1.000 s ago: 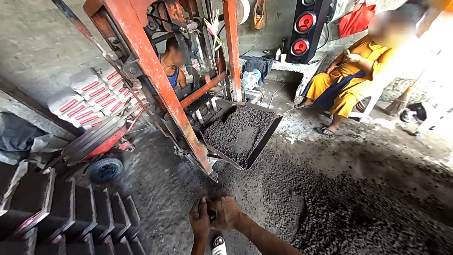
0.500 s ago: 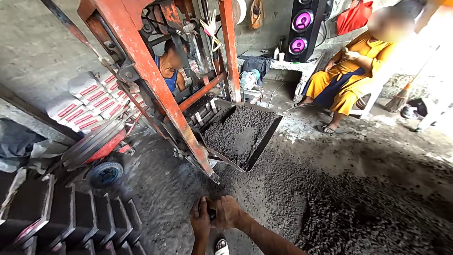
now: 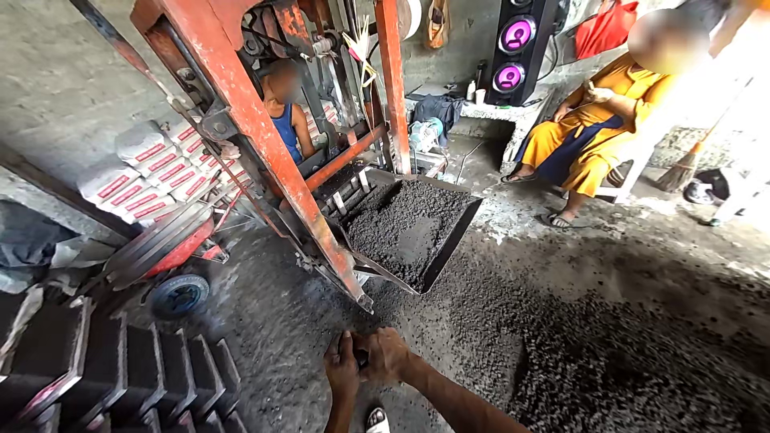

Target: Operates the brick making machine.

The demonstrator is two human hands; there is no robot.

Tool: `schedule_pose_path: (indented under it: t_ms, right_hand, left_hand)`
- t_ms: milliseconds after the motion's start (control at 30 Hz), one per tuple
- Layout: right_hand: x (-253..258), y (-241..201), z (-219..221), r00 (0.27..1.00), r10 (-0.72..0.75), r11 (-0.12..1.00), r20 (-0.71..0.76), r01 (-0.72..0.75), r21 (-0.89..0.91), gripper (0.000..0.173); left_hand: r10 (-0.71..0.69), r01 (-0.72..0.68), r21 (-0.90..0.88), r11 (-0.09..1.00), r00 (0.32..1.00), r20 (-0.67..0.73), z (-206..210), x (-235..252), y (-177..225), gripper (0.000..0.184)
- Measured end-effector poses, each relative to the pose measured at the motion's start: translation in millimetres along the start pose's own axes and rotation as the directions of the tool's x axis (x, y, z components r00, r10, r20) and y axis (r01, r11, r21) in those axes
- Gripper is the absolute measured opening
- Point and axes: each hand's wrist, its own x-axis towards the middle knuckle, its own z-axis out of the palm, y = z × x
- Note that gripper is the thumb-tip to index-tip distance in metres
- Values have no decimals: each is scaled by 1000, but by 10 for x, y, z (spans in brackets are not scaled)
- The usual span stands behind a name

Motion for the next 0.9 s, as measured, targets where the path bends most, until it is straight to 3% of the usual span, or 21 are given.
schedule_pose_path:
  t_ms: [900]
  right_hand:
    - [-28, 5, 56, 1000, 2, 1000, -13, -2, -1, 56]
  left_hand:
    - [-10, 10, -16, 1000, 1000, -27, -13, -61, -47, 25]
